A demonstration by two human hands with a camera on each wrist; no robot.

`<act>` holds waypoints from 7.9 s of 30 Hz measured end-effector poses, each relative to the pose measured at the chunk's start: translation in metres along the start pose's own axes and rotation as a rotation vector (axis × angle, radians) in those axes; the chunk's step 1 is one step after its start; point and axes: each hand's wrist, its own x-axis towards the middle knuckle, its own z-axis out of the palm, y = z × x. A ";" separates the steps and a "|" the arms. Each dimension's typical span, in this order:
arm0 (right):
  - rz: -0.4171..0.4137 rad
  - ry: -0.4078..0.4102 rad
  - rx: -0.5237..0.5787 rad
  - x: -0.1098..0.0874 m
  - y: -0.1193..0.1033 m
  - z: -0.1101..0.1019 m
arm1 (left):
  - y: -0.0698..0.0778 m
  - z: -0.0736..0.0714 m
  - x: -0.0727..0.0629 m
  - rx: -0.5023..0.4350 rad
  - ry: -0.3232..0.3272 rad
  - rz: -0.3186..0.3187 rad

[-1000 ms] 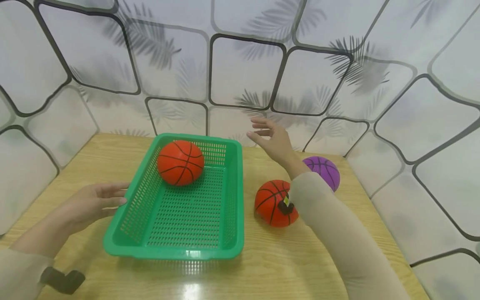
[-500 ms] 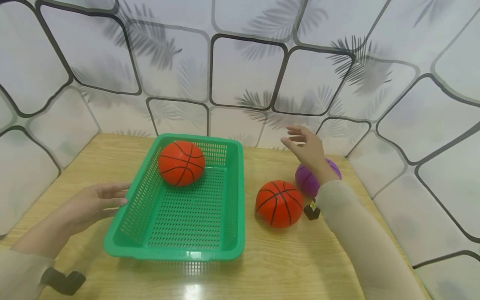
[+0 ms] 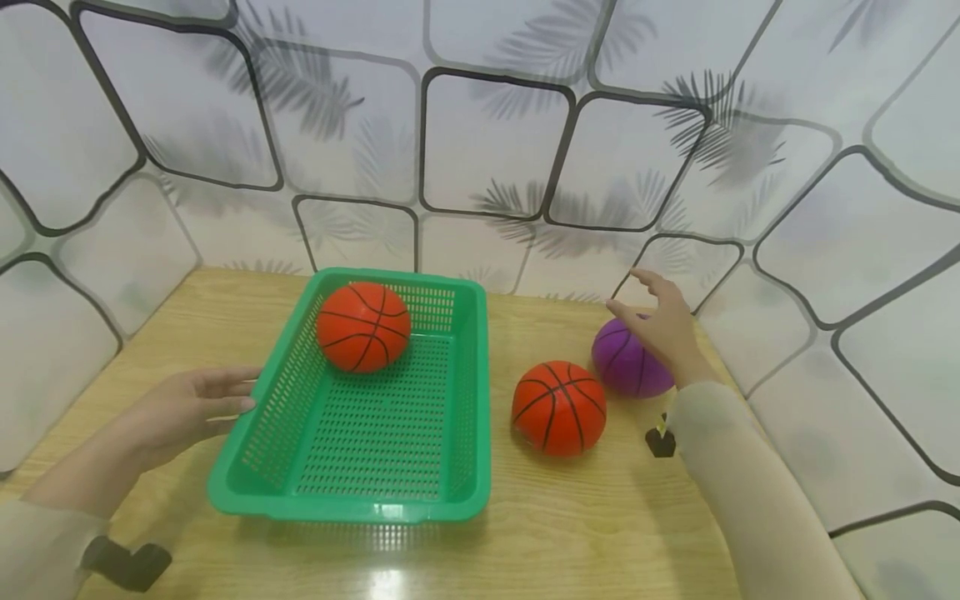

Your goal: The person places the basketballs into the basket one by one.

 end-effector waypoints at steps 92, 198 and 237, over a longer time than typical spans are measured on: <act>-0.221 -0.255 0.302 0.011 -0.090 0.005 | 0.000 0.001 -0.001 0.015 -0.011 -0.009; -0.532 -0.827 0.204 -0.050 -0.210 0.150 | -0.003 0.003 -0.001 -0.055 -0.010 0.051; -0.402 -0.305 0.391 -0.033 -0.147 0.045 | -0.005 0.002 -0.001 -0.036 -0.005 0.035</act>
